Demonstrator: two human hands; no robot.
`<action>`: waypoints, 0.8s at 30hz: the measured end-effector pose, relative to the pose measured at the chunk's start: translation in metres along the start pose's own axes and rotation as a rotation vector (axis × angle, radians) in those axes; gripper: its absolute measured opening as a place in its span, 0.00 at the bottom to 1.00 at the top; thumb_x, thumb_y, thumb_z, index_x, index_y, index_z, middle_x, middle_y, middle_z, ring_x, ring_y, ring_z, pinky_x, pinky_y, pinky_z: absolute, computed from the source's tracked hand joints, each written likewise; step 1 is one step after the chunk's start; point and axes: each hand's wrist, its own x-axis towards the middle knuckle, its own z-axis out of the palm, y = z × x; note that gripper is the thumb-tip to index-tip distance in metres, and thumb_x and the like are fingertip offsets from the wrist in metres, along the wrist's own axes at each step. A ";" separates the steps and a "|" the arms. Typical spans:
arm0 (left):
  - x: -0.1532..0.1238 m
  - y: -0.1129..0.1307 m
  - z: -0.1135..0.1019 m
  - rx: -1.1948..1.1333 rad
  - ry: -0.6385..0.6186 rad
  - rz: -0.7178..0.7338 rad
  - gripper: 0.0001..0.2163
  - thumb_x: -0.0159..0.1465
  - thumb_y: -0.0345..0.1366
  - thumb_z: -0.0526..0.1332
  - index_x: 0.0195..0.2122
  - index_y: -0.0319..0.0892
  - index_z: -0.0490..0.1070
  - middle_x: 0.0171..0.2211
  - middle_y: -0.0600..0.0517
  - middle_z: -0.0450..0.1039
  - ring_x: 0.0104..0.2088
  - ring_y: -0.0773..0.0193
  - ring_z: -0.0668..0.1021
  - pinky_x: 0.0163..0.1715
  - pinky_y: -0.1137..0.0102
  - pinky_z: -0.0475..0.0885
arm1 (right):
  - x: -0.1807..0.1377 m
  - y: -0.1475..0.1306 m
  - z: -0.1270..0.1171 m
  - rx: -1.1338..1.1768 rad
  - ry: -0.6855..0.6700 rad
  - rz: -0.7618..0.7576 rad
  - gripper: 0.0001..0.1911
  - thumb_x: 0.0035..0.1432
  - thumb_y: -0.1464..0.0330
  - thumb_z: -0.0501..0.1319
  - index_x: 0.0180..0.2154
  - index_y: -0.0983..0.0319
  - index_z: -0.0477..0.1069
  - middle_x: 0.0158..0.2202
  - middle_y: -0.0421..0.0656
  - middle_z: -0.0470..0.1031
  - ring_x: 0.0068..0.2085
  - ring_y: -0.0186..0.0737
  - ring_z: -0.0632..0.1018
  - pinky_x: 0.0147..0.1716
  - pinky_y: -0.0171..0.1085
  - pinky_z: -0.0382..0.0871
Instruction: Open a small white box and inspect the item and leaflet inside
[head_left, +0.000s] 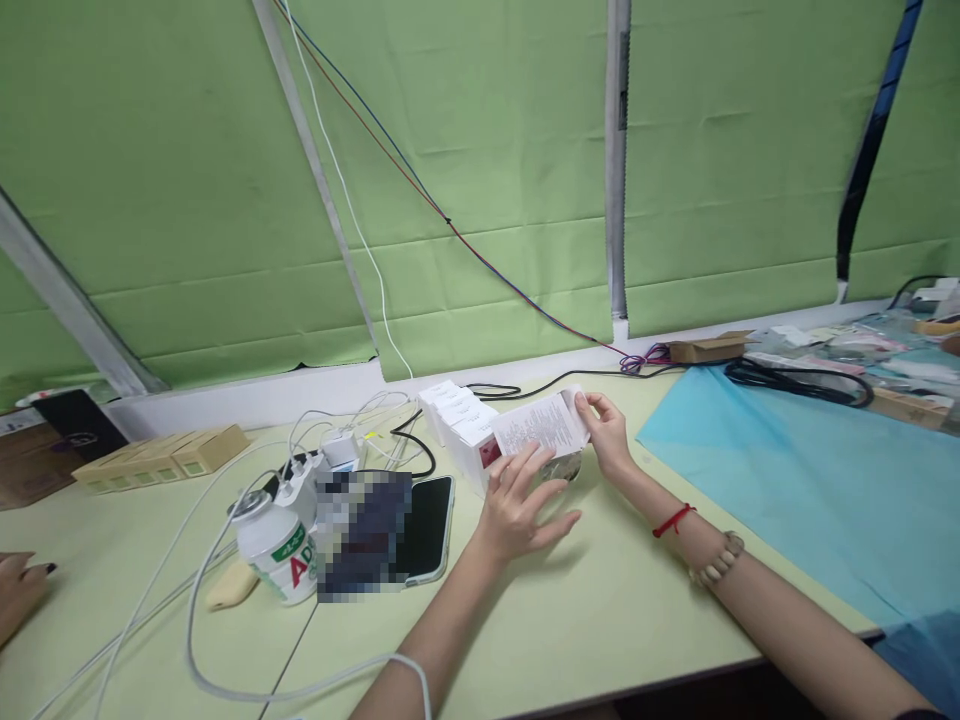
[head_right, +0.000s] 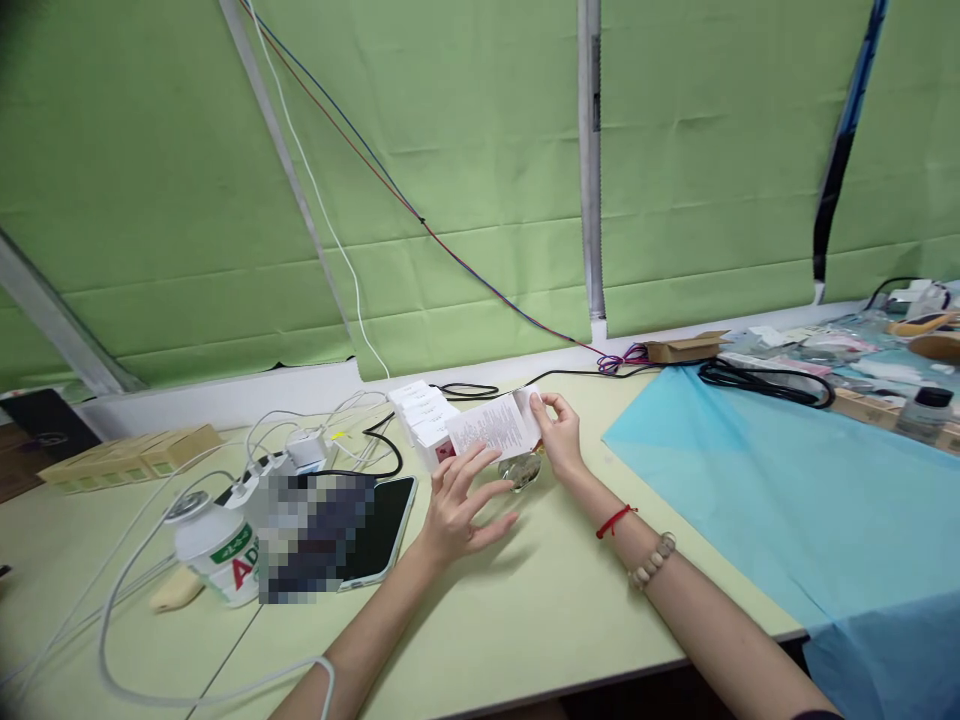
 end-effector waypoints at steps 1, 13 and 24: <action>0.000 0.001 0.001 0.027 0.019 -0.007 0.10 0.60 0.41 0.60 0.29 0.40 0.70 0.46 0.48 0.68 0.51 0.57 0.69 0.46 0.65 0.58 | 0.000 0.000 0.000 0.013 0.002 0.007 0.31 0.37 0.45 0.63 0.31 0.65 0.63 0.24 0.40 0.62 0.19 0.28 0.61 0.13 0.31 0.53; -0.001 0.000 0.002 0.064 -0.002 -0.028 0.06 0.64 0.29 0.55 0.38 0.40 0.72 0.48 0.47 0.66 0.52 0.58 0.68 0.45 0.66 0.60 | 0.007 0.007 -0.003 0.140 -0.023 0.089 0.31 0.36 0.47 0.65 0.33 0.66 0.64 0.26 0.39 0.61 0.21 0.27 0.61 0.13 0.30 0.53; -0.001 0.000 0.005 0.191 0.008 -0.053 0.10 0.62 0.29 0.58 0.44 0.42 0.70 0.49 0.50 0.66 0.52 0.61 0.68 0.48 0.68 0.57 | 0.002 0.002 0.001 0.249 -0.046 0.219 0.31 0.31 0.49 0.68 0.32 0.65 0.64 0.26 0.39 0.64 0.23 0.28 0.63 0.18 0.30 0.54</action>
